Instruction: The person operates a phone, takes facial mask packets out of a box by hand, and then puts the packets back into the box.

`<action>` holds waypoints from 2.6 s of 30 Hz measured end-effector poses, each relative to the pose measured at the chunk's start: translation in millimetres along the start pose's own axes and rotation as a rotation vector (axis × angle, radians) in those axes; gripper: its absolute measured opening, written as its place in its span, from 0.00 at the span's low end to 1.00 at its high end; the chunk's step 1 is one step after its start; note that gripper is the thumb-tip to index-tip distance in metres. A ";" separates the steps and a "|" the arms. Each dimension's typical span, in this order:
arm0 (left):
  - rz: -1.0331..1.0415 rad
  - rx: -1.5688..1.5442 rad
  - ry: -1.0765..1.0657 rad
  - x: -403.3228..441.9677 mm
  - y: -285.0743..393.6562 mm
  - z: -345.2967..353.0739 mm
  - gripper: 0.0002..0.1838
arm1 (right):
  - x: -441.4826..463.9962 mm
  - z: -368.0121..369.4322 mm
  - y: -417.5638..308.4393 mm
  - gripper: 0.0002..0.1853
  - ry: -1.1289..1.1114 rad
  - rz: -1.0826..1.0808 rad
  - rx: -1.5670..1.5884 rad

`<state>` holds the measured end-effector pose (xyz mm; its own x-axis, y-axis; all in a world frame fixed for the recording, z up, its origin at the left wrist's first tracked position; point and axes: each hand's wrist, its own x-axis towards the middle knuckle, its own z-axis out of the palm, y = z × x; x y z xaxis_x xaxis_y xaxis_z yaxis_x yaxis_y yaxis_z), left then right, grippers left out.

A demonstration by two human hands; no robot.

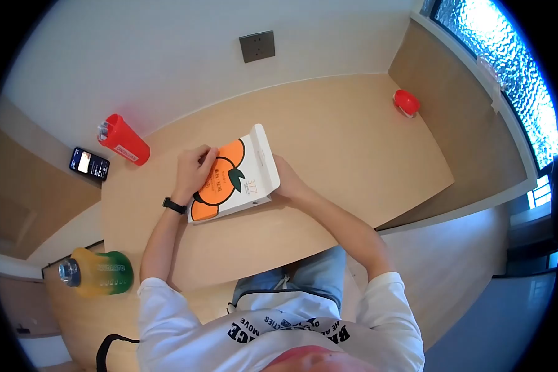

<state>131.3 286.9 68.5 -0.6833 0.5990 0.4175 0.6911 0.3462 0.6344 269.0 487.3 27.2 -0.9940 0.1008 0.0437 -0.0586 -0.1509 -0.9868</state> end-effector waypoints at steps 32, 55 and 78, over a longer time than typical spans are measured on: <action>-0.422 -0.572 -0.148 19.4 122.5 -66.4 0.33 | 19.4 -39.0 35.8 0.26 0.027 0.038 0.815; -0.583 -1.404 0.188 -52.3 -86.3 -75.2 0.15 | -25.7 -100.2 -42.5 0.22 0.727 0.153 -1.000; -0.748 -1.500 0.182 -50.9 -97.7 -39.5 0.18 | 5.9 -92.2 -23.9 0.12 0.576 -0.118 0.254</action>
<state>89.2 194.0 10.9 -0.8249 0.5102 -0.2434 -0.5189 -0.5123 0.6843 273.1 582.2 36.7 -0.7745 0.6324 -0.0111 -0.2546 -0.3277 -0.9099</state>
